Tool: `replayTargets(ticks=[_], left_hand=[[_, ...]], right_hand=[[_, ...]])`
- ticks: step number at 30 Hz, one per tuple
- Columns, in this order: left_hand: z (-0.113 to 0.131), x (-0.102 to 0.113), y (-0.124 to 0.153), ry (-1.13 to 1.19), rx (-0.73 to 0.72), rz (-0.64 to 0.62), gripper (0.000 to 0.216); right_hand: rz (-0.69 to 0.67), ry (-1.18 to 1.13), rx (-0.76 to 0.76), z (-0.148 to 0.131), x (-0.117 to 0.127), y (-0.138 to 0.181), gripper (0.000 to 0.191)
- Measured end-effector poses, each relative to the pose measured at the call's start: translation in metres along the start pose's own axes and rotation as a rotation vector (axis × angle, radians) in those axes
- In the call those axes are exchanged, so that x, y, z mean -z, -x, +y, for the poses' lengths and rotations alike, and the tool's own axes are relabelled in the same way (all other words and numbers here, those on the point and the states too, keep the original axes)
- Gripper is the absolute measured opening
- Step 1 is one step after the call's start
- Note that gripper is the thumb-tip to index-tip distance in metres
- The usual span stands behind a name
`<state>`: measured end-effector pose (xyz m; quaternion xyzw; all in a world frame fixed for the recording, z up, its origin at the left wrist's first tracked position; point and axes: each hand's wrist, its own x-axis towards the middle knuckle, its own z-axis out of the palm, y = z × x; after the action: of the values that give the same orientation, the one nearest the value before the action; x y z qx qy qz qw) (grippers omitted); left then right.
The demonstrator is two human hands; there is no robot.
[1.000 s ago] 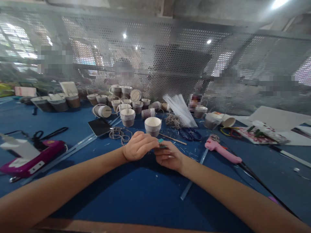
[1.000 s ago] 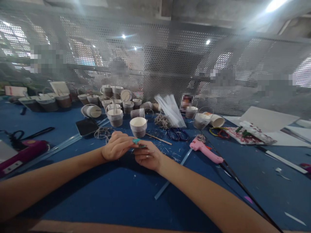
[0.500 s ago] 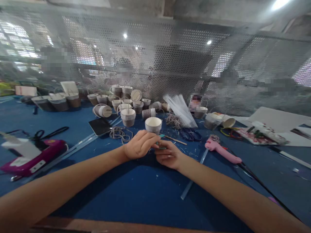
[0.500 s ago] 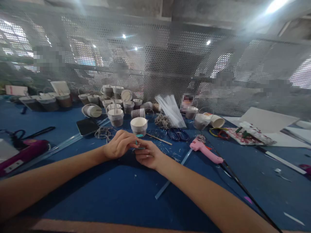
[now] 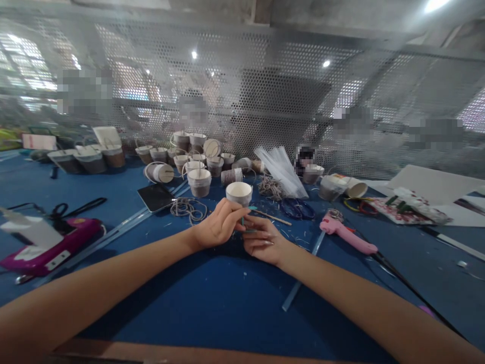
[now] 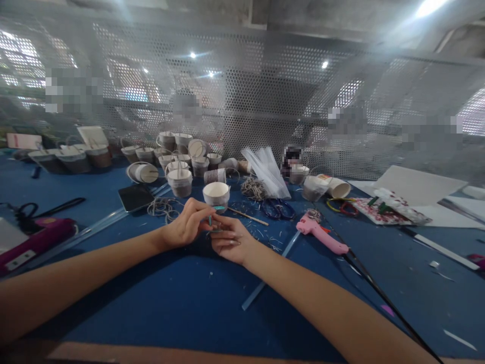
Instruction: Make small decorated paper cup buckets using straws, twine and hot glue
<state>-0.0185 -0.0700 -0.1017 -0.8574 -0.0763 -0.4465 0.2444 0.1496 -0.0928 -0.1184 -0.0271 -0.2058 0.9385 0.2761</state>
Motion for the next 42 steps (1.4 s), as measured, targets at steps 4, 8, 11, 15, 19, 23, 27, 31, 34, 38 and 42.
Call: replayTargets(ticks=[4,8,11,15,19,23,27,31,34,38,42], left_hand=[[0.000,-0.001,0.003,0.053,0.007,-0.002,0.037],[-0.001,-0.004,0.012,0.094,0.082,-0.013,0.035],[-0.002,-0.004,0.015,0.041,0.109,0.007,0.034],[-0.001,-0.002,0.011,-0.055,0.116,0.046,0.024],[0.001,0.001,0.007,-0.142,0.028,0.038,0.017],[0.000,0.002,0.006,-0.108,0.005,0.114,0.010],[-0.002,0.001,0.007,-0.048,0.135,0.116,0.013],[-0.005,-0.001,0.007,-0.100,0.175,0.014,0.020],[-0.007,-0.005,0.009,-0.141,0.279,-0.052,0.027],[-0.010,-0.011,0.012,-0.125,0.426,-0.114,0.030],[-0.011,-0.013,0.013,0.051,0.489,-0.143,0.018]], right_hand=[[0.007,-0.014,0.000,0.000,0.000,0.000,0.047],[0.000,-0.031,0.008,0.000,-0.006,0.000,0.050],[-0.013,-0.045,0.018,-0.001,-0.009,0.001,0.049],[-0.014,-0.034,0.003,-0.001,-0.006,0.001,0.042],[-0.009,0.022,-0.051,-0.001,0.000,-0.001,0.037],[0.019,0.071,-0.060,-0.002,0.000,-0.001,0.040],[0.115,0.067,-0.054,0.000,-0.009,-0.001,0.038],[0.278,0.172,0.151,0.005,-0.018,-0.002,0.026],[0.303,0.274,0.255,0.007,-0.022,-0.001,0.026],[0.315,0.353,0.378,0.006,-0.028,0.000,0.029],[0.338,0.399,0.427,0.005,-0.035,0.001,0.026]])
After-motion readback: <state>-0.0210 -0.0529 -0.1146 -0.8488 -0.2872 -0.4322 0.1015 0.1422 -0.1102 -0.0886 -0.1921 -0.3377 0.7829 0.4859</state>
